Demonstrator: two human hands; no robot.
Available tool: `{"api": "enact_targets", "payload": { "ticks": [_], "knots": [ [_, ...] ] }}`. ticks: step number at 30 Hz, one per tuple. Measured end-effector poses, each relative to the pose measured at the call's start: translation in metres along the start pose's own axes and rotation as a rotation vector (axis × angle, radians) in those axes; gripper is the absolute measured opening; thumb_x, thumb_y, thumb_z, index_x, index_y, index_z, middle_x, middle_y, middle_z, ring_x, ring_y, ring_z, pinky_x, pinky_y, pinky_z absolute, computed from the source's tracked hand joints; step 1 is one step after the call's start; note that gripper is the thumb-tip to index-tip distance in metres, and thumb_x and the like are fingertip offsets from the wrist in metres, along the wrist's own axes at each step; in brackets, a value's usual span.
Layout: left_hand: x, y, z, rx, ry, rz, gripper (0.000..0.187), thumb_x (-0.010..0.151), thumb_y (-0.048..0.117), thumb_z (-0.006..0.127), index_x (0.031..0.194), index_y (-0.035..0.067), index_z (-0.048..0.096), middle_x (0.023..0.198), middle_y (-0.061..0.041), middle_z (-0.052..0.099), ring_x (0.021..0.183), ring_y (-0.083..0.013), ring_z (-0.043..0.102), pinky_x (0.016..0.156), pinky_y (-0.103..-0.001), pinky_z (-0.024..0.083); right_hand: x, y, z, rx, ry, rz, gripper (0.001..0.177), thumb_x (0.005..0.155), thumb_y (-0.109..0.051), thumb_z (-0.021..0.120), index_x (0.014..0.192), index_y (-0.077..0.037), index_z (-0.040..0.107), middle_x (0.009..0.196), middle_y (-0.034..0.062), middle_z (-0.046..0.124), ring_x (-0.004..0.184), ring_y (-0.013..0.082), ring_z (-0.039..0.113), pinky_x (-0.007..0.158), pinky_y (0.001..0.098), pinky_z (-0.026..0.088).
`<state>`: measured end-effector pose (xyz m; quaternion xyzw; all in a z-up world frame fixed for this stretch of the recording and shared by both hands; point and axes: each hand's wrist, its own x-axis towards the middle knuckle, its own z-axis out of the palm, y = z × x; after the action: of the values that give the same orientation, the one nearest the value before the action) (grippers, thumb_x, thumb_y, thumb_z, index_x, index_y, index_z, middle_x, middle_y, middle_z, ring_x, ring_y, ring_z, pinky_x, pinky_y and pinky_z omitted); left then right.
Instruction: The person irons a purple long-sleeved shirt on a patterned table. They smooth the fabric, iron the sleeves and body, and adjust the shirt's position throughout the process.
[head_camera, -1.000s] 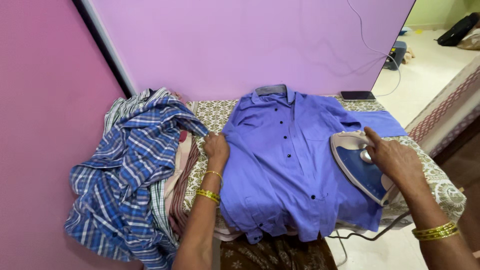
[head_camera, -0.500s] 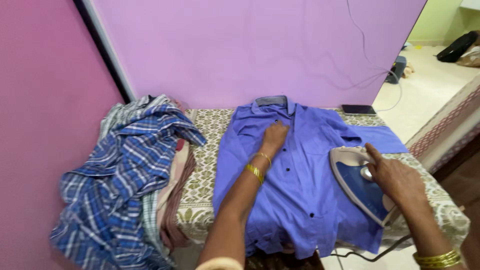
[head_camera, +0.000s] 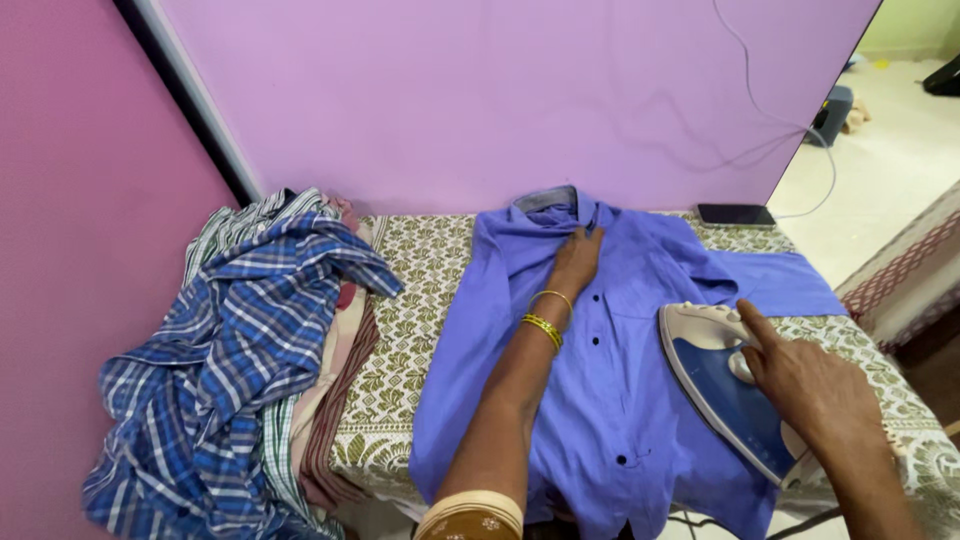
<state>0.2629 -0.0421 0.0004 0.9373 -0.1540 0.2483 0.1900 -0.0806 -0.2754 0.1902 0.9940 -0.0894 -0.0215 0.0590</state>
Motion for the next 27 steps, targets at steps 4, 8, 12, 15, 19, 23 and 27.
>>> {"api": "enact_targets", "payload": {
  "ticks": [4, 8, 12, 15, 19, 23, 27],
  "knots": [
    [-0.033, 0.011, -0.029, 0.056, 0.004, 0.050, 0.065, 0.096, 0.013, 0.054, 0.158, 0.020, 0.040, 0.152, -0.027, 0.046, 0.138, -0.0438, 0.049, 0.106, -0.059, 0.045, -0.003, -0.001, -0.001, -0.004, 0.021, -0.009, 0.067, 0.104, -0.052, 0.043, 0.167, -0.046, 0.019, 0.103, 0.0180, 0.079, 0.090, 0.0353, 0.079, 0.079, 0.0489, 0.063],
    [-0.114, -0.004, -0.142, 0.044, -0.357, 0.038, 0.073, 0.090, 0.049, 0.061, 0.155, 0.025, 0.036, 0.161, -0.022, 0.032, 0.152, -0.0421, 0.023, 0.119, -0.068, 0.015, -0.004, 0.004, 0.002, -0.043, 0.053, -0.066, 0.079, 0.097, -0.055, 0.053, 0.166, -0.045, 0.017, 0.105, 0.0166, 0.078, 0.091, 0.0338, 0.078, 0.079, 0.0476, 0.063],
    [-0.197, -0.026, -0.244, 0.298, -0.408, -0.102, 0.073, 0.087, 0.050, 0.068, 0.151, 0.027, 0.041, 0.164, -0.027, 0.019, 0.154, -0.0500, 0.007, 0.119, -0.071, 0.004, -0.003, 0.006, 0.003, -0.060, 0.068, -0.100, 0.085, 0.096, -0.050, 0.058, 0.169, -0.045, 0.015, 0.104, 0.0167, 0.078, 0.090, 0.0341, 0.078, 0.080, 0.0473, 0.062],
    [-0.231, -0.026, -0.281, 0.334, -0.153, -0.153, 0.080, 0.078, 0.030, 0.076, 0.151, 0.020, 0.045, 0.164, -0.030, 0.023, 0.150, -0.0527, 0.019, 0.113, -0.072, 0.018, -0.002, 0.007, 0.006, -0.050, 0.086, -0.080, 0.083, 0.098, -0.047, 0.059, 0.169, -0.045, 0.017, 0.104, 0.0168, 0.079, 0.090, 0.0338, 0.079, 0.079, 0.0471, 0.063],
    [-0.269, -0.028, -0.292, 0.081, -0.252, -0.321, 0.070, 0.083, 0.011, 0.066, 0.151, 0.016, 0.049, 0.138, -0.030, 0.051, 0.124, -0.0504, 0.052, 0.099, -0.061, 0.046, 0.006, 0.012, 0.014, -0.057, 0.118, -0.099, 0.083, 0.099, -0.047, 0.058, 0.171, -0.044, 0.017, 0.103, 0.0169, 0.079, 0.089, 0.0330, 0.079, 0.080, 0.0467, 0.062],
    [-0.237, -0.067, -0.307, 0.008, -0.203, -0.260, 0.051, 0.079, 0.003, 0.064, 0.125, 0.023, 0.074, 0.107, -0.022, 0.074, 0.102, -0.0381, 0.072, 0.092, -0.047, 0.056, 0.008, 0.016, 0.021, -0.066, 0.170, -0.125, 0.082, 0.099, -0.046, 0.058, 0.171, -0.043, 0.020, 0.104, 0.0166, 0.080, 0.091, 0.0331, 0.079, 0.080, 0.0468, 0.062],
    [-0.165, -0.124, -0.359, 0.122, 0.042, -0.002, 0.036, 0.078, 0.002, 0.063, 0.107, 0.016, 0.079, 0.101, -0.016, 0.076, 0.097, -0.0370, 0.071, 0.086, -0.050, 0.054, 0.009, 0.013, 0.018, -0.040, 0.116, -0.086, 0.084, 0.095, -0.047, 0.060, 0.167, -0.047, 0.017, 0.108, 0.0147, 0.078, 0.093, 0.0327, 0.079, 0.081, 0.0472, 0.063]
  ]
}}
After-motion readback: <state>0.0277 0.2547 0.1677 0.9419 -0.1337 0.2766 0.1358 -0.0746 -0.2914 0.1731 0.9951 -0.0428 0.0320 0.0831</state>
